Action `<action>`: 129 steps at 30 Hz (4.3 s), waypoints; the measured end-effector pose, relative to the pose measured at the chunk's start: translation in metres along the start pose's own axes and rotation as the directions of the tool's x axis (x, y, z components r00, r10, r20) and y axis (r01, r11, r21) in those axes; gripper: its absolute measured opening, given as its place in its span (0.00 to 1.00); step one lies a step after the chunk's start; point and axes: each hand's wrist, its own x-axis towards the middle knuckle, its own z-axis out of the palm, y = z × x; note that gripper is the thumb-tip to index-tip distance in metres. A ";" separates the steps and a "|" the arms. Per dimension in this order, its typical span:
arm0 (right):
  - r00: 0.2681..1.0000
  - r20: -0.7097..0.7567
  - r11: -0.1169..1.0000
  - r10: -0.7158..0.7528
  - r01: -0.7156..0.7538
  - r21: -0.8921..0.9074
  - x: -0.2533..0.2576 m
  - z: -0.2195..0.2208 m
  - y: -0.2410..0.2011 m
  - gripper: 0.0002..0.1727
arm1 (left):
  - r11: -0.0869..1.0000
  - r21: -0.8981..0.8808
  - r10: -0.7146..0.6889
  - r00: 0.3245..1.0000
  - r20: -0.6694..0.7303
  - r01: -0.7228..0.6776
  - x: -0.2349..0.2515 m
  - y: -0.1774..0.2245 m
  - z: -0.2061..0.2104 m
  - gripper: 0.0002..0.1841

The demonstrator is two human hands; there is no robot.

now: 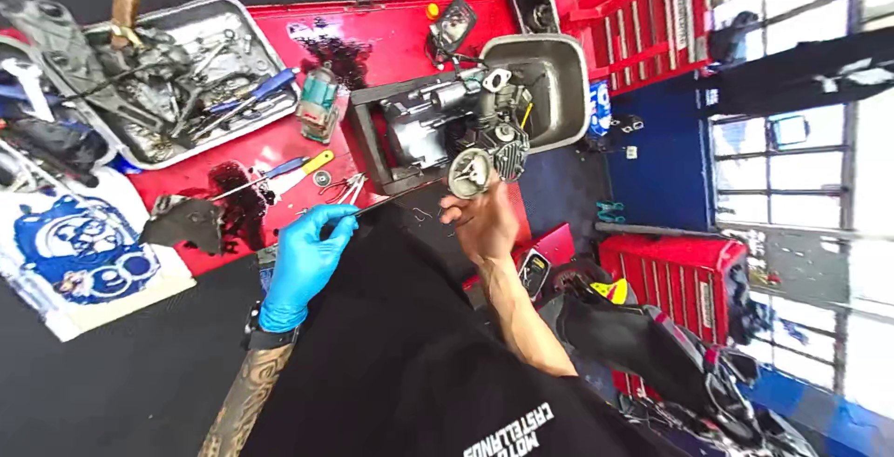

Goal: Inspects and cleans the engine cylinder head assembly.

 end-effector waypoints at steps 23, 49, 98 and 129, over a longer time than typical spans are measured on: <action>0.954 0.172 0.945 0.245 -0.275 0.179 0.141 -0.261 -0.108 0.31 | 0.916 0.177 -0.281 0.892 -0.354 0.359 0.036 0.023 0.221 0.10; 0.933 0.313 0.874 0.177 -0.002 -0.487 0.118 -0.271 -0.083 0.28 | 0.855 0.141 -0.367 0.775 -0.514 0.499 0.023 0.072 0.252 0.10; 0.659 0.569 0.445 0.492 0.371 -0.815 0.168 -0.268 -0.120 0.39 | 0.969 -0.148 -0.248 0.822 -0.512 0.200 0.037 0.005 0.245 0.10; 0.452 0.808 0.352 0.377 0.737 -0.577 0.206 -0.275 -0.116 0.47 | 0.967 -0.076 -0.248 0.820 -0.517 0.245 0.038 0.035 0.255 0.11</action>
